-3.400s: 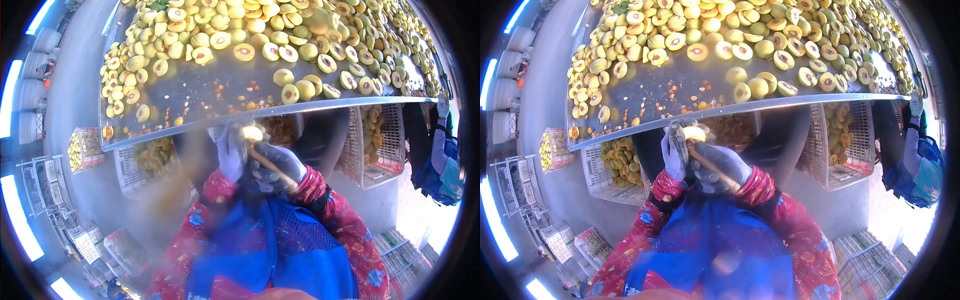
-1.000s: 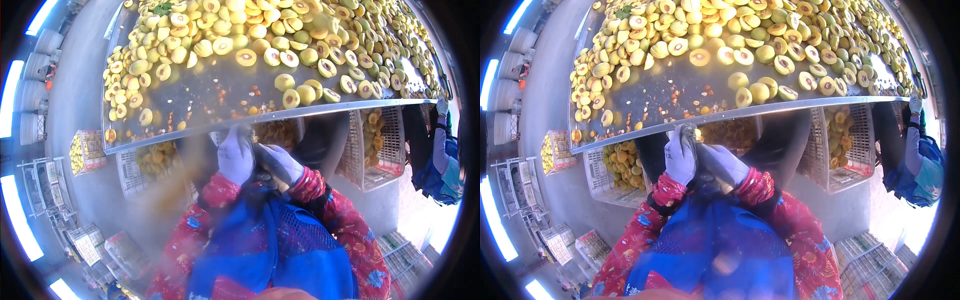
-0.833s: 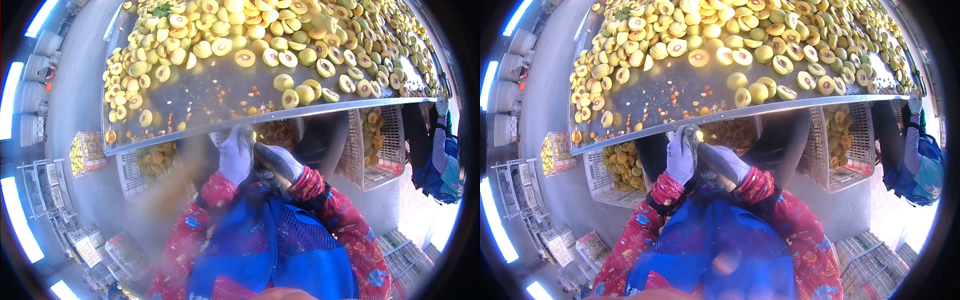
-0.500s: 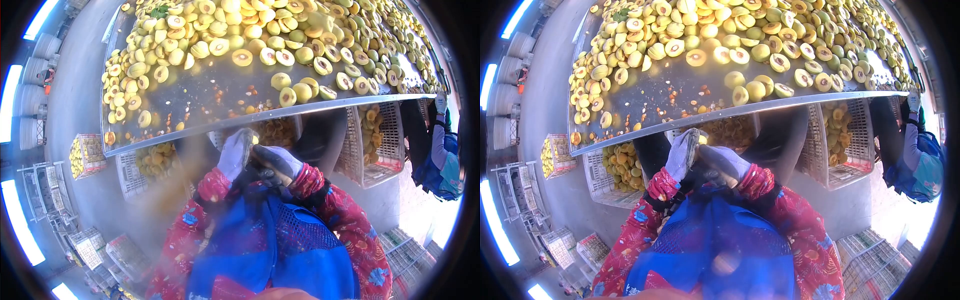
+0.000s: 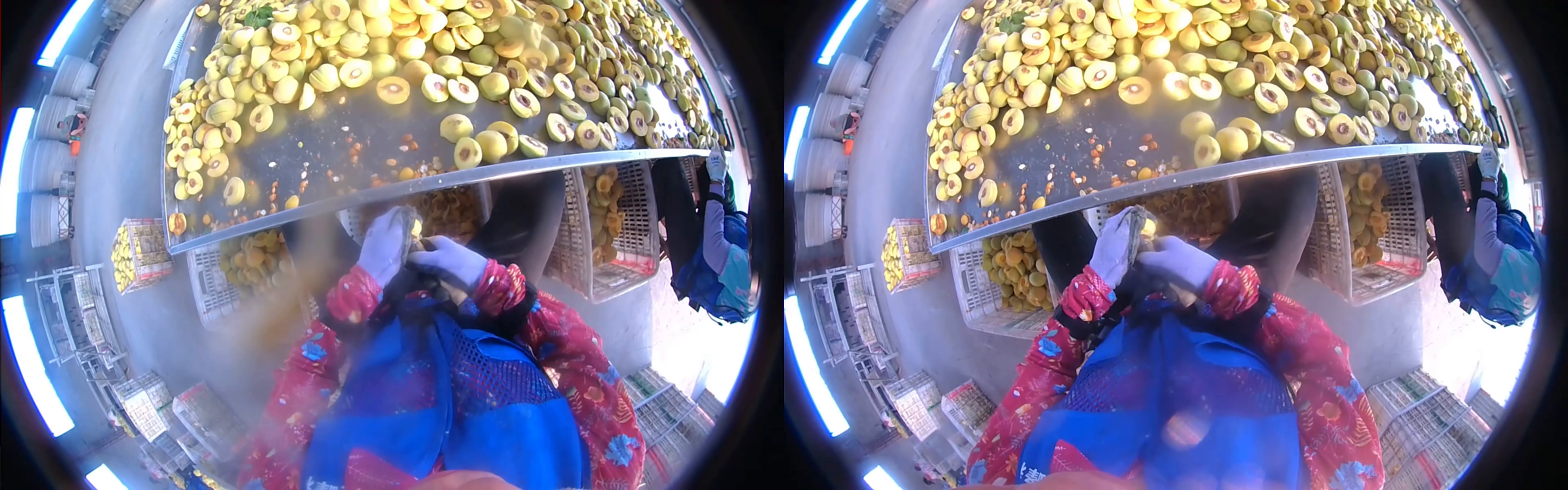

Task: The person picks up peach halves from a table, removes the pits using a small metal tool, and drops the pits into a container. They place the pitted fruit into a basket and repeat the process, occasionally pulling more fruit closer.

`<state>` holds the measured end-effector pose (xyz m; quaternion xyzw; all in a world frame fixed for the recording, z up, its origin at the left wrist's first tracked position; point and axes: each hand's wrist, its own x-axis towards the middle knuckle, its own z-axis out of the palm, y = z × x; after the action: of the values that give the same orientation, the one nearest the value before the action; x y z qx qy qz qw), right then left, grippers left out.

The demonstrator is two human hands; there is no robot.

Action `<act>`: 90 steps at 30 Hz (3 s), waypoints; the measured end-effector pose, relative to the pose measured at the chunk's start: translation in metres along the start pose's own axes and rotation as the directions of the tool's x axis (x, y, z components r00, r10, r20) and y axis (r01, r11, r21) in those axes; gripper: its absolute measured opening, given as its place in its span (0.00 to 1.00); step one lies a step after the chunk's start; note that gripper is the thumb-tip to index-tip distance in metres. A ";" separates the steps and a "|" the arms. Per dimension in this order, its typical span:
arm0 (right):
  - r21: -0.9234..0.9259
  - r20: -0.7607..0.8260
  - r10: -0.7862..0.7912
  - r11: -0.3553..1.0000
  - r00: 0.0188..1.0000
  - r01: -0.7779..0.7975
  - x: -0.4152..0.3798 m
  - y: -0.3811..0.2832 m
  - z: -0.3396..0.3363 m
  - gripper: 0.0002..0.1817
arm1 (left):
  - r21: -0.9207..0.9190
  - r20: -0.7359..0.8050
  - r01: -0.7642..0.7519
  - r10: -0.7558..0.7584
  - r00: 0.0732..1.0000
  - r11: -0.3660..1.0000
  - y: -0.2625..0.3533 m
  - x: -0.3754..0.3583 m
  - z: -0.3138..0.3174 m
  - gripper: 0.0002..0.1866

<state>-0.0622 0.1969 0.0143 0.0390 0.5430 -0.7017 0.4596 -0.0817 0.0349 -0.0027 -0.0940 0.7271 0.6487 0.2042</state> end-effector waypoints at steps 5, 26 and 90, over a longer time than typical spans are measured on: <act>0.117 0.120 0.085 0.988 0.989 -0.099 -0.016 -0.025 -0.002 0.15 | -0.090 -0.014 -0.199 0.199 0.980 0.976 0.011 -0.011 0.006 0.13; -0.968 -0.183 -0.153 0.198 0.971 -0.152 0.007 -0.029 -0.002 0.16 | 0.296 -0.203 -0.057 0.121 0.972 0.953 -0.074 0.004 -0.070 0.16; -0.821 -0.293 -0.684 0.538 0.668 0.190 -0.038 -0.051 0.023 0.14 | -0.050 -0.105 -0.305 0.299 0.949 0.951 0.063 -0.002 0.009 0.22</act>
<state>-0.0648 0.2009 0.0818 -0.0803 0.8787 -0.4689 0.0389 -0.1035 0.0525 0.0550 -0.0196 0.7202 0.6905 0.0639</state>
